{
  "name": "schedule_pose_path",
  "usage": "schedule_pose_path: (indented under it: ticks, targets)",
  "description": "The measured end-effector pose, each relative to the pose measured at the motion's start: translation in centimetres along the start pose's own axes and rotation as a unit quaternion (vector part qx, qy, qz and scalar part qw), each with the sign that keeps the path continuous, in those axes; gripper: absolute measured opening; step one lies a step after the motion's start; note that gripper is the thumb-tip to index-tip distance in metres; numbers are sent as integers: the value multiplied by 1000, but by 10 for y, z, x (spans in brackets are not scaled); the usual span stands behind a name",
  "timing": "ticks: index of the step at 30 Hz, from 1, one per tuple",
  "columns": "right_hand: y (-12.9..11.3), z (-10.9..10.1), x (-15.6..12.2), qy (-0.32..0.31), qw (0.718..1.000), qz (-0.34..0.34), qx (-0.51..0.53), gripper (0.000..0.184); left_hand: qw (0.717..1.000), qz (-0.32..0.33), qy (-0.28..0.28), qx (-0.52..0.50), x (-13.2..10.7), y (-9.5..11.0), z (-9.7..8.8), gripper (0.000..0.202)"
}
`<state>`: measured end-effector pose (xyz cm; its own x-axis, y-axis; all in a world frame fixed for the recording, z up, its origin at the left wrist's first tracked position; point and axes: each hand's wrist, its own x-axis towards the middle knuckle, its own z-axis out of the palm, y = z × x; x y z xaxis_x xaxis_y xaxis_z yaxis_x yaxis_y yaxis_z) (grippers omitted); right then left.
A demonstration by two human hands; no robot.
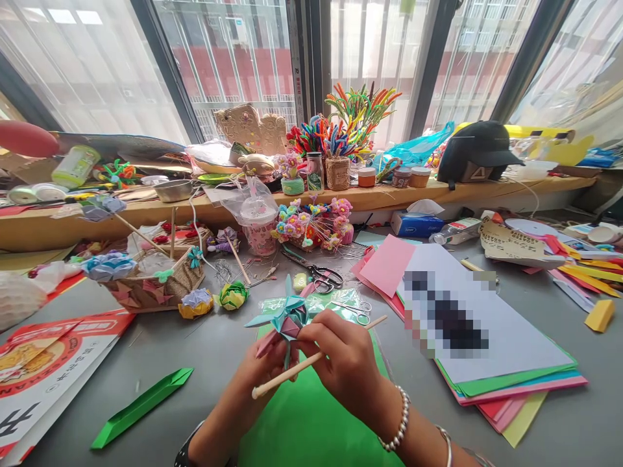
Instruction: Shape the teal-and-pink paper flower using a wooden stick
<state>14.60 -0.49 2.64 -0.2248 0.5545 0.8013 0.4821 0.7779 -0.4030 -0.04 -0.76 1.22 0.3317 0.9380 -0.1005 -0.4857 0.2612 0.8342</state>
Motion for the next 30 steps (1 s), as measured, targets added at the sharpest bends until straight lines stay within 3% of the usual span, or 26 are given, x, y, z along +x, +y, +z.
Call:
schedule_pose_path:
  ticks: [3, 9, 13, 19, 22, 25, 30]
  targets:
    - [1, 0, 0, -5, 1000, -3, -5, 10, 999, -16, -31, 5, 1, 1, -3, 28]
    - [1, -4, 3, -4, 1000, -15, -16, 14, 998, -28, -36, 30, 2, -1, -6, 34]
    - [0, -4, 5, -1, 1000, -5, -14, 14, 998, -33, -39, 33, 2, -3, -7, 27]
    - [2, -12, 8, -5, 1000, 4, 31, 3, 996, -46, -52, -46, 3, 0, -14, 28]
    - [6, -19, 10, 25, 997, 64, 24, 10, 990, -53, -69, -108, 2, 6, -16, 29]
    - [11, -21, 11, -12, 996, 89, 18, 12, 975, -64, -108, -182, 1, 10, -17, 26]
    - [10, -13, 9, -43, 998, 32, 29, 12, 966, -73, -147, -199, 0, 8, -18, 23]
